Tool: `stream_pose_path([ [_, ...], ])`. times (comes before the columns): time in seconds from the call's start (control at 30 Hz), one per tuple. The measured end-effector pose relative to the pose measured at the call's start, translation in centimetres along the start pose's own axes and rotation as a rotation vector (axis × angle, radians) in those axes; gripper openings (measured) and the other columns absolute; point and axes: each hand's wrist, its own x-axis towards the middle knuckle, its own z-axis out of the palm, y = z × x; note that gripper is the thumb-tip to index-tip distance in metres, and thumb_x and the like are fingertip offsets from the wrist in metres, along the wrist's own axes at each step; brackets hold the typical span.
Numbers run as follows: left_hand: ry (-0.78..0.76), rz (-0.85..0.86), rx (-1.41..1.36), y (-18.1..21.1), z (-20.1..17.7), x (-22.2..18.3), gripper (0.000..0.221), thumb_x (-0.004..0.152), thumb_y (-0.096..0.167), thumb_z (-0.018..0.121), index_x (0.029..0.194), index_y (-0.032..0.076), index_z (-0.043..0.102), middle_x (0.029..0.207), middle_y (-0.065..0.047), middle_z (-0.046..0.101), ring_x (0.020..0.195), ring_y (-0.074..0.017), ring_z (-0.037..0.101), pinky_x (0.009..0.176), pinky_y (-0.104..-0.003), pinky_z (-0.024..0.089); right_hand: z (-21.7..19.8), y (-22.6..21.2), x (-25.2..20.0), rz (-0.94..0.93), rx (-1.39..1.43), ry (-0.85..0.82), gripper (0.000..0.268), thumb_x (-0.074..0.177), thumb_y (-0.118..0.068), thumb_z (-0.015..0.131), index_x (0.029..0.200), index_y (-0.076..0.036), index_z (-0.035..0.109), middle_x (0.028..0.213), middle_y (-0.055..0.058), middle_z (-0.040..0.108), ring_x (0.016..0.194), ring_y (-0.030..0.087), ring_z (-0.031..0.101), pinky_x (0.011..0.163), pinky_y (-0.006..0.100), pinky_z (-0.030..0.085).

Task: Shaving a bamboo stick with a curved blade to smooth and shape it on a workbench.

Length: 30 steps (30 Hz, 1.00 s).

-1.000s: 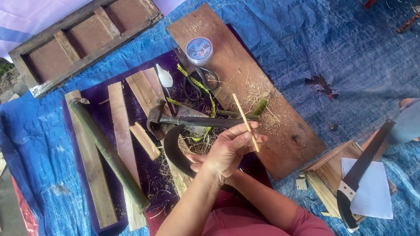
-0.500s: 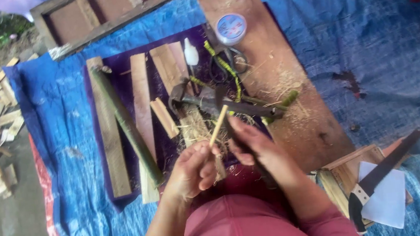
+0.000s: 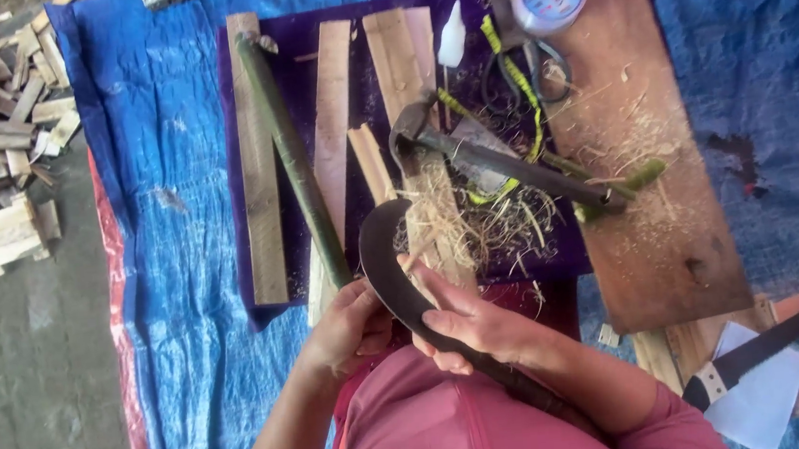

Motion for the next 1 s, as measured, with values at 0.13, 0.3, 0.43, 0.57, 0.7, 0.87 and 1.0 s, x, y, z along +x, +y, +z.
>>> stream_pose_path([
  [0.13,0.042,-0.049,-0.055,0.8,-0.1,-1.2,0.021,0.106,0.013,0.052,0.088,0.001,0.054,0.057,0.005,0.024,0.037,-0.0030,0.021,0.027,-0.017,0.023,0.5,0.3,1.3,0.020,0.004,-0.043,0.072,0.106,-0.014,0.040,0.164,-0.016,-0.003,0.077,0.016,0.058,0.046,0.014,0.055,0.035,0.027,0.052],
  [0.3,0.025,-0.101,0.022,2.3,-1.6,-2.0,0.027,0.106,0.015,0.049,0.084,0.000,0.055,0.053,0.000,0.029,0.036,-0.0059,0.020,0.025,-0.018,0.020,0.8,0.3,1.4,-0.023,0.013,-0.063,0.070,0.106,-0.006,0.038,0.163,-0.014,0.000,0.078,0.018,0.057,0.045,0.016,0.055,0.034,0.027,0.053],
  [0.43,-0.224,-0.235,0.048,4.5,-4.0,-5.6,0.031,0.110,0.020,0.047,0.085,0.003,0.054,0.048,0.005,0.031,0.033,-0.0053,0.026,0.024,-0.022,0.016,-0.5,-3.3,0.6,0.047,-0.122,0.033,0.059,0.107,-0.014,0.042,0.159,-0.013,0.014,0.084,0.010,0.057,0.054,0.011,0.054,0.042,0.021,0.047],
  [0.57,0.058,-0.016,0.193,2.5,-6.0,-5.5,0.028,0.103,0.013,0.053,0.082,-0.005,0.056,0.052,-0.004,0.030,0.036,-0.0119,0.026,0.030,-0.026,0.013,2.0,-4.6,0.9,0.196,0.125,0.153,0.079,0.101,-0.009,0.041,0.164,-0.029,-0.002,0.078,0.013,0.052,0.048,0.011,0.042,0.041,0.021,0.034],
  [0.7,0.137,-0.055,0.211,1.2,-4.3,-1.6,0.023,0.101,0.009,0.052,0.095,-0.006,0.069,0.059,-0.002,0.042,0.048,-0.0123,0.037,0.041,-0.025,0.024,0.7,-2.6,0.8,0.130,0.157,-0.077,0.091,0.106,-0.022,0.051,0.168,-0.022,-0.016,0.086,0.011,0.060,0.052,0.011,0.051,0.044,0.022,0.043],
  [0.87,0.304,1.032,1.271,3.2,11.3,0.6,0.040,0.100,0.014,0.053,0.137,-0.001,0.057,0.135,-0.019,0.065,0.111,-0.0292,0.070,0.088,-0.038,0.060,2.7,-6.4,-2.8,-0.047,-0.046,-0.220,0.098,0.104,-0.050,0.050,0.166,-0.002,-0.009,0.080,0.011,0.059,0.052,0.013,0.052,0.042,0.022,0.039],
  [1.0,0.005,0.069,1.172,0.5,16.8,8.6,0.015,0.094,0.020,0.067,0.087,0.009,0.074,0.056,0.000,0.064,0.042,-0.0097,0.058,0.042,-0.025,0.045,4.5,-9.4,-7.0,-0.080,-0.201,-0.222,0.080,0.108,-0.044,0.042,0.161,0.003,0.005,0.078,0.008,0.053,0.057,0.009,0.049,0.050,0.022,0.039],
])
